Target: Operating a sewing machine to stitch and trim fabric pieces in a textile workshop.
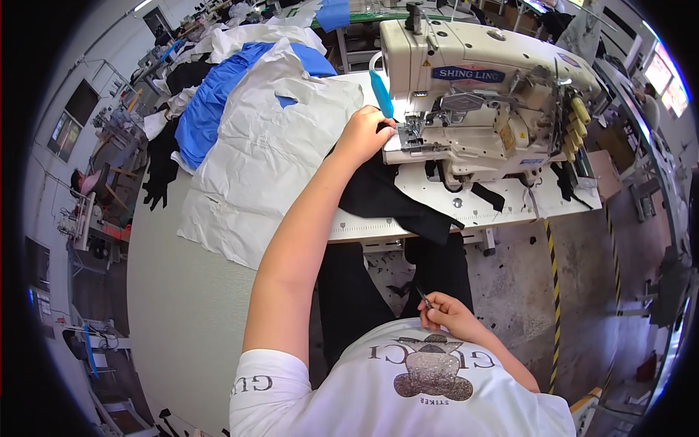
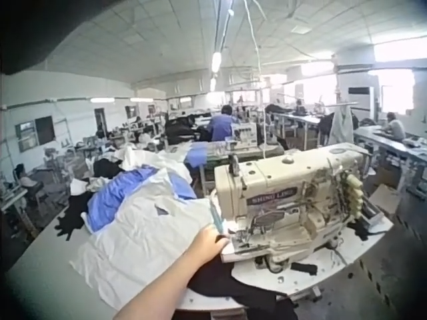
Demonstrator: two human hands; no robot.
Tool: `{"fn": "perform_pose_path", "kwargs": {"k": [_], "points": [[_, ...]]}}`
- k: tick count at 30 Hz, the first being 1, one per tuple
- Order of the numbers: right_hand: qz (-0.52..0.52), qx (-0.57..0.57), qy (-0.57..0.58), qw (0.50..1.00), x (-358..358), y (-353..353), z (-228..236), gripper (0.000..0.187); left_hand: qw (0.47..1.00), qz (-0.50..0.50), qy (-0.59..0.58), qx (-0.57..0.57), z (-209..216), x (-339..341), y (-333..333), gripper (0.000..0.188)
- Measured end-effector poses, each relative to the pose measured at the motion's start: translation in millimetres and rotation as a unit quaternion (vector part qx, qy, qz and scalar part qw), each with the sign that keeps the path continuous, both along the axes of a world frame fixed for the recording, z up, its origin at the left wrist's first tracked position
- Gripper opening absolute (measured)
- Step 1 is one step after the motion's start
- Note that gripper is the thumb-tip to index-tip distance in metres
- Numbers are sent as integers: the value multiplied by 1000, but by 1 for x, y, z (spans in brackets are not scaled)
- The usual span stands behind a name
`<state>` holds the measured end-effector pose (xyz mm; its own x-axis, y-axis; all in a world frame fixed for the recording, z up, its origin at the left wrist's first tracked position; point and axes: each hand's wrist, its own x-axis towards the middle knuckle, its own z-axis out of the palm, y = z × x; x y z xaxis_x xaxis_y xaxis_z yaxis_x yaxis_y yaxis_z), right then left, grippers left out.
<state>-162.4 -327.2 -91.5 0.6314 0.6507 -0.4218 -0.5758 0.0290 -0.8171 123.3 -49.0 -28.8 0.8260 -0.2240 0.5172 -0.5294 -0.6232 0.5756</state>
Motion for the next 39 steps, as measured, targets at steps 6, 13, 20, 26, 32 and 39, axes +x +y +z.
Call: {"fn": "perform_pose_path", "kwargs": {"k": [6, 13, 20, 26, 32, 39], "points": [[34, 1, 4, 999, 21, 19, -2, 18, 999, -21, 36, -3, 5, 1, 3, 14], [-24, 73, -23, 997, 66, 41, 12, 19, 998, -39, 47, 30, 12, 3, 7, 15], [-143, 172, -31, 974, 131, 76, 52, 25, 997, -60, -10, 48, 7, 8, 12, 16], [-201, 225, 19, 953, 168, 97, 73, 26, 998, -36, 20, 50, 9, 11, 14, 16], [-211, 222, 37, 951, 178, 105, 74, 27, 998, -49, 43, -22, 8, 12, 9, 12], [-224, 266, 92, 933, 199, 119, 77, 28, 999, -37, 32, 5, 8, 17, 4, 18]]}}
